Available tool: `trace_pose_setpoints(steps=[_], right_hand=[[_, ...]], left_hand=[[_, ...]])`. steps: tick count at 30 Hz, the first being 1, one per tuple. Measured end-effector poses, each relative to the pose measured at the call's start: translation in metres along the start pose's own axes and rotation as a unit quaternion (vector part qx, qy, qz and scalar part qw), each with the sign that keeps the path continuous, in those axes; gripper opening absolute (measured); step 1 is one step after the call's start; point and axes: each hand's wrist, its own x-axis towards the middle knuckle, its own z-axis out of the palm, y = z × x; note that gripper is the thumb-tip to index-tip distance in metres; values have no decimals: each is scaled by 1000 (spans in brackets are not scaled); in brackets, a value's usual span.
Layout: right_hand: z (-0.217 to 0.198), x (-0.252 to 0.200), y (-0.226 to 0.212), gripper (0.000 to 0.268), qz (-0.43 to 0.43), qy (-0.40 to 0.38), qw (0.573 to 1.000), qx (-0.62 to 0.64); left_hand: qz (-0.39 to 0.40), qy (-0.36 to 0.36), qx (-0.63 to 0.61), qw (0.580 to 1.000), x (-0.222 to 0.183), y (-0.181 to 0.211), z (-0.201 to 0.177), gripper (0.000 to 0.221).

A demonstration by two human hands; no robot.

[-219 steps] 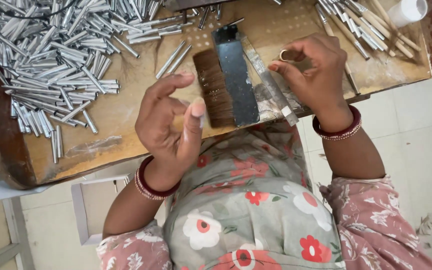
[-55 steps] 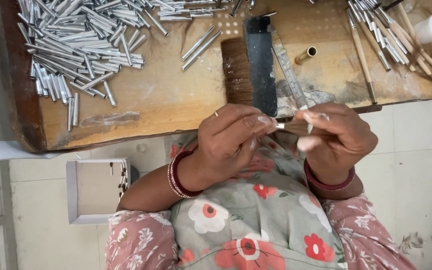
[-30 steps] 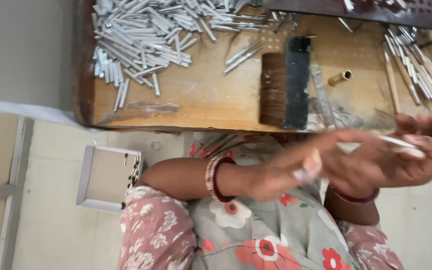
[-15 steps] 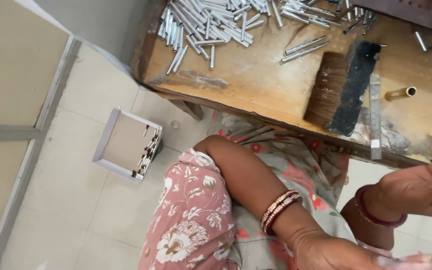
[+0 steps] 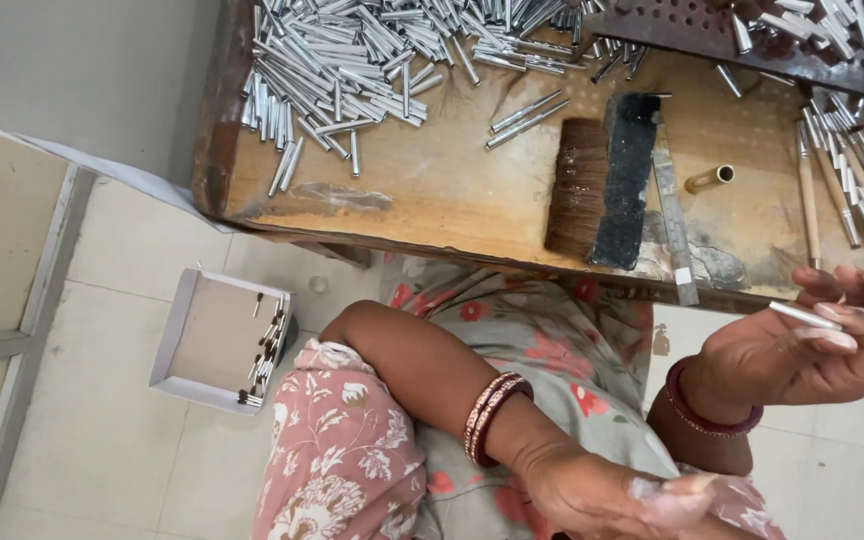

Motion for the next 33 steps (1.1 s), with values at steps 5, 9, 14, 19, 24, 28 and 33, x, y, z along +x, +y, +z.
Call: trace_pose_setpoints(steps=[5,9,14,19,24,28,33], right_hand=[[-7,-3,1,38,4,14,1000,-8],[9,-1,-8,37,2,-16,1000,19],[-5,-10,13,34,7,-44,998,50],[-10,-11,22,35,-29,-62,997,32],[-8,-10,6,32,-11,-54,998,29],[-17,-21,9,31,4,-27,999,28],[-7,-28,-18,33,86,-8,996,-6]], left_hand=[[-35,-50,-71,996,5,54,27,61],[-15,-36,-54,998,2,39,22,62],[33,-11,-17,999,21,-10,-19,62],[14,-11,8,1000,38,-33,-49,63],[-4,-22,17,1000,3,-49,-60,64],[24,-7,91,996,-11,57,20,68],[76,168,296,937,-16,168,55,65]])
